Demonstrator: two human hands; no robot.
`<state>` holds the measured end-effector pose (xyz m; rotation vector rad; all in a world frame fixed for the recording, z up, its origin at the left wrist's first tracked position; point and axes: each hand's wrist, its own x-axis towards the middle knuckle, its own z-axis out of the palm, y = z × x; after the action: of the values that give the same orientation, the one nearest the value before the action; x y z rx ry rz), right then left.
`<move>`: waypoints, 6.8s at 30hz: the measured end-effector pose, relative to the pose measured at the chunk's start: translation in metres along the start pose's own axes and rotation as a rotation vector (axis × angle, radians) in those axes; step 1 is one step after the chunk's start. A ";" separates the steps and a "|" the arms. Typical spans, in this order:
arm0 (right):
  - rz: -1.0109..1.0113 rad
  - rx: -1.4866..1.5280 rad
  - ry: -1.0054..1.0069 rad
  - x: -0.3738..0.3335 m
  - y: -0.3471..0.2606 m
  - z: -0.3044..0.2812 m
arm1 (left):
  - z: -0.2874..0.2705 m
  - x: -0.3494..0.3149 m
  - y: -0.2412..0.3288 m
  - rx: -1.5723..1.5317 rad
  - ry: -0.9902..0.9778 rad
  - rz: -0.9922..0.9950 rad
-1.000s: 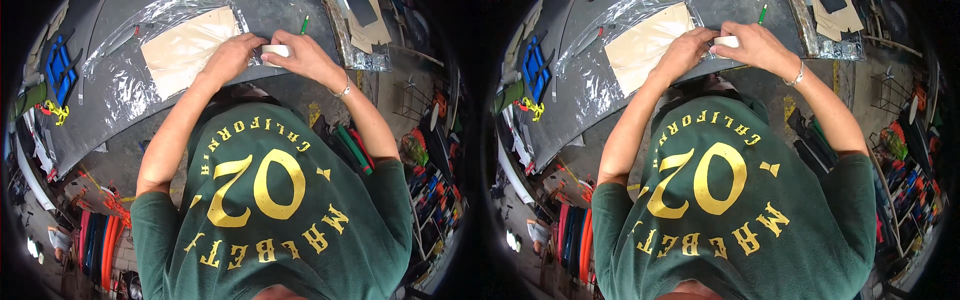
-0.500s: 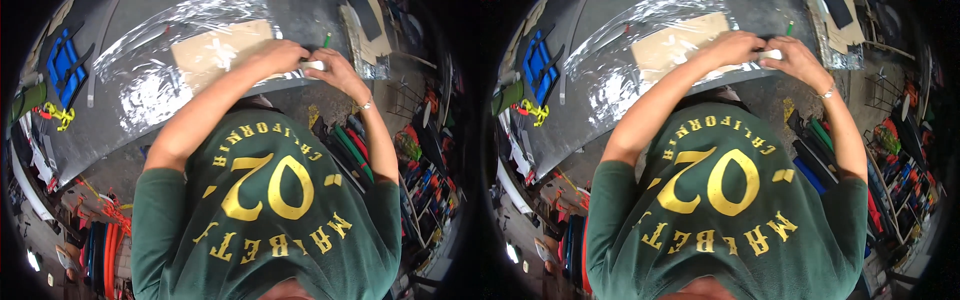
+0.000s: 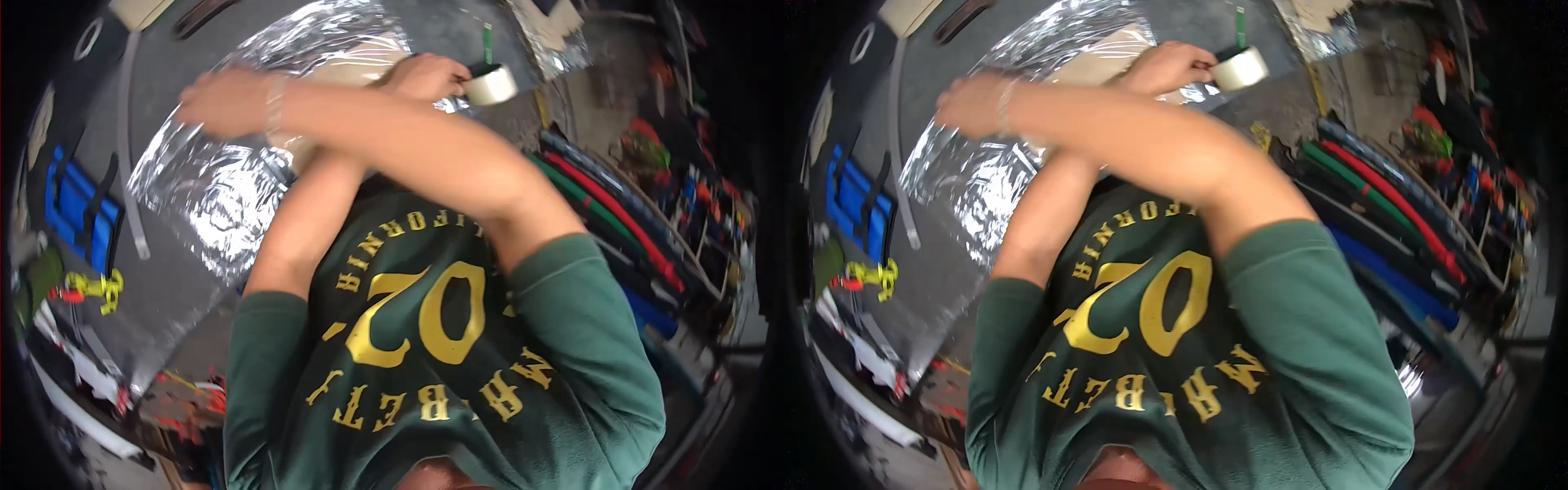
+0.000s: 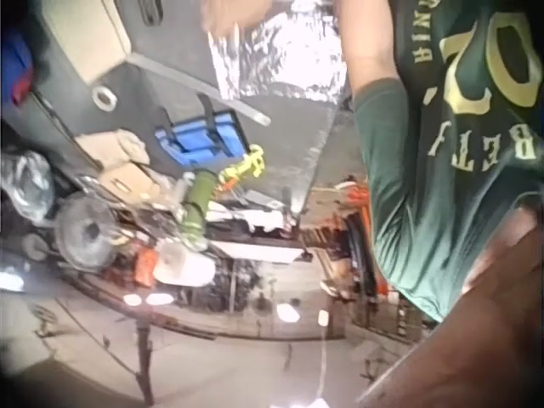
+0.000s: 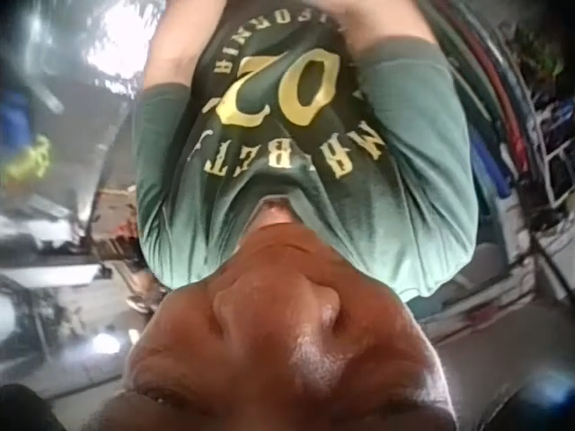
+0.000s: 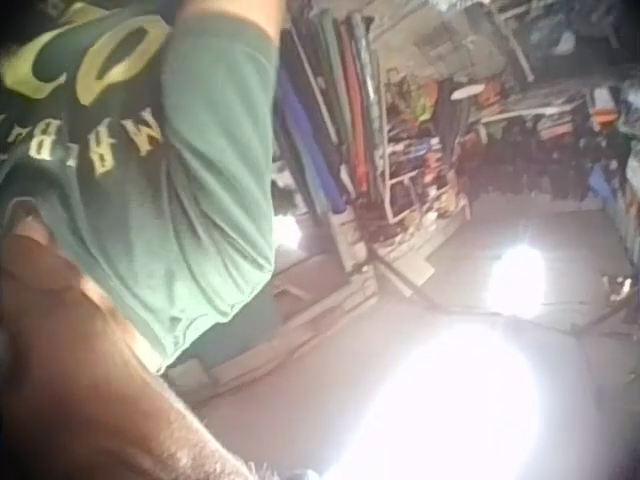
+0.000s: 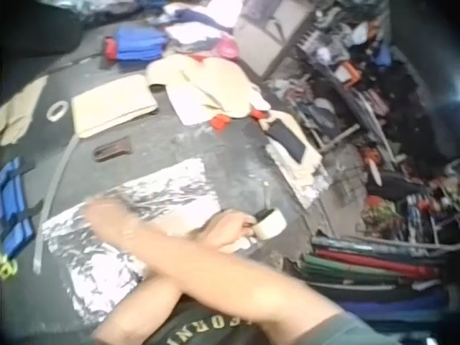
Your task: Placing cardboard inserts and documents into plastic sleeves and sealing them with tape.
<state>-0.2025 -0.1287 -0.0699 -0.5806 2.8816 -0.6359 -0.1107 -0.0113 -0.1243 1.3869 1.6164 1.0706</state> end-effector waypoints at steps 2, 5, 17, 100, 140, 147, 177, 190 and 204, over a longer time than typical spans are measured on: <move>0.013 -0.105 0.006 0.020 -0.008 0.019 | -0.002 0.005 0.009 0.033 0.022 -0.064; 0.091 -0.126 0.032 0.023 0.000 0.014 | -0.005 0.022 0.019 -0.012 0.029 -0.088; 0.209 0.405 0.482 -0.127 0.005 -0.081 | 0.014 0.017 0.009 0.059 -0.008 -0.082; 1.330 0.894 1.163 -0.321 0.021 0.025 | 0.015 0.008 0.028 -0.653 0.172 -0.131; 1.160 0.741 1.332 -0.325 0.031 0.058 | -0.017 0.001 0.027 0.256 0.059 0.370; 1.195 0.682 1.284 -0.329 0.029 0.060 | -0.010 0.012 0.023 0.397 -0.276 0.340; 1.247 0.878 1.269 -0.329 0.024 0.050 | -0.020 0.028 -0.003 0.160 -0.352 0.438; 1.218 0.869 1.248 -0.331 0.027 0.049 | -0.020 0.028 0.010 0.186 -0.446 0.302; 1.232 0.319 1.037 -0.328 0.029 0.032 | -0.010 0.019 0.006 0.500 -0.381 0.381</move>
<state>0.0950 0.0138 -0.0961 1.8911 2.8634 -1.2540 -0.1201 0.0069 -0.1158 2.1482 1.4147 0.5535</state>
